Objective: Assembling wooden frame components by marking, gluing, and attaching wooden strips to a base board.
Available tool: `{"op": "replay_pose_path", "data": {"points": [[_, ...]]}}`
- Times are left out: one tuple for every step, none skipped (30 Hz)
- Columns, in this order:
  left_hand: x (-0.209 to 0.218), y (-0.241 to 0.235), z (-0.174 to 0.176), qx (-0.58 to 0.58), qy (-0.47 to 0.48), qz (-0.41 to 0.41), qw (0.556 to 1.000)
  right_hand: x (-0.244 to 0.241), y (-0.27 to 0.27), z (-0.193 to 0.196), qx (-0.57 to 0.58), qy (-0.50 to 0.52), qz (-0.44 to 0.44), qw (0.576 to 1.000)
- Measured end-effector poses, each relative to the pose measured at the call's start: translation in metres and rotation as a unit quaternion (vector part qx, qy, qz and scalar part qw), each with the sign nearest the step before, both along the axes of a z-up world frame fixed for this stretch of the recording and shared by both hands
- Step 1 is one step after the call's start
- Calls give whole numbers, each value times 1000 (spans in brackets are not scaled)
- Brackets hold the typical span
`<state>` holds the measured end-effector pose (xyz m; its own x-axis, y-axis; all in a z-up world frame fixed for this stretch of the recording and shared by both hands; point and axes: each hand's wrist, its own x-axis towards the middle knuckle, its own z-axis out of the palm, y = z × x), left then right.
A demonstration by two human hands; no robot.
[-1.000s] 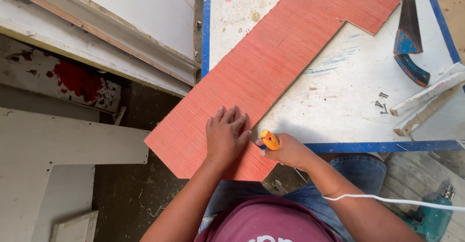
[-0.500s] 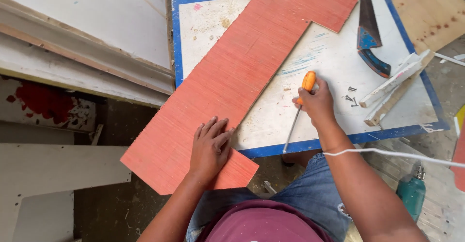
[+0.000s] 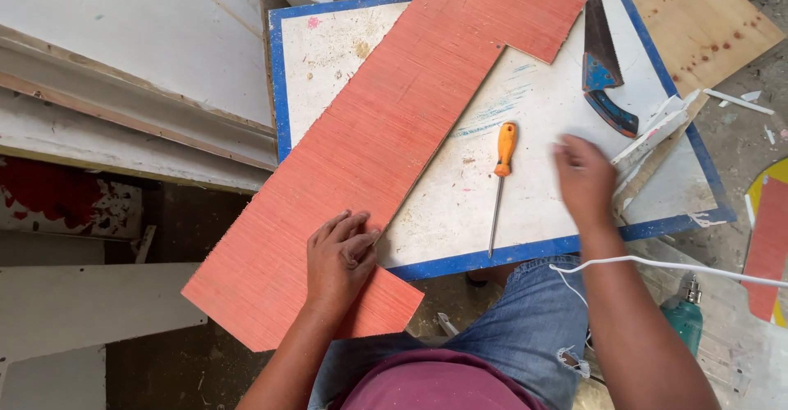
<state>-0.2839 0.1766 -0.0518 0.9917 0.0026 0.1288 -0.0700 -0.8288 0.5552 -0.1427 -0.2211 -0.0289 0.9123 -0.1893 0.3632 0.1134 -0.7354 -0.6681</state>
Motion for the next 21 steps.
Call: {"op": "replay_pose_path", "data": {"points": [[-1, 1, 0, 0, 0, 0, 1000, -17, -29, -6, 0, 0, 0, 1000], [-2, 3, 1, -23, -57, -20, 998, -33, -58, -12, -44, -98, -63, 992], [-1, 3, 1, -47, -114, -43, 991, -51, -88, -17, -90, -195, -125, 969], [-2, 3, 1, -48, -115, -45, 991, -76, -124, -32, -91, -195, -128, 968], [-2, 3, 2, -54, -102, -39, 993, -102, -160, -47, -92, -212, -204, 951], [-2, 2, 2, -61, -89, -33, 994, -128, -197, -61, -92, -228, -279, 928], [-1, 3, 2, -62, -89, -38, 993, -160, -243, -108, -93, -229, -284, 926], [0, 3, 2, -61, -94, -36, 993, -201, -283, -147, -110, -113, -421, 893], [0, 1, 2, -62, -97, -35, 993, -249, -317, -175, -122, 8, -542, 831], [2, 2, 2, -64, -97, -41, 992, -277, -320, -194, -124, 8, -547, 828], [2, 2, 0, -54, -107, -42, 992, -306, -324, -214, -67, 240, -534, 808], [1, 3, -1, -45, -117, -44, 991, -335, -326, -234, -3, 458, -492, 741], [3, 2, -1, -45, -117, -47, 991, -350, -304, -231, -2, 457, -494, 739], [4, 2, -2, -42, -100, -53, 993, -364, -281, -228, -199, 528, -385, 731], [0, 6, -2, -34, -81, -54, 995, -376, -255, -229, -383, 570, -246, 684], [3, 8, -1, -31, -80, -50, 995, -366, -205, -209, -384, 570, -241, 685], [3, 11, 0, -29, -63, -67, 995, -339, -162, -169, -158, 502, -455, 718], [4, 15, 2, -27, -47, -84, 995, -308, -130, -106, 95, 387, -620, 676], [1, 20, 10, -26, -45, -78, 996, -313, -143, -119, 93, 389, -615, 679], [-2, 24, 18, -88, -34, -86, 992, -318, -155, -132, 49, 390, -595, 701], [-3, 28, 26, -152, -27, -94, 984, -318, -169, -145, 7, 388, -572, 722]]}}
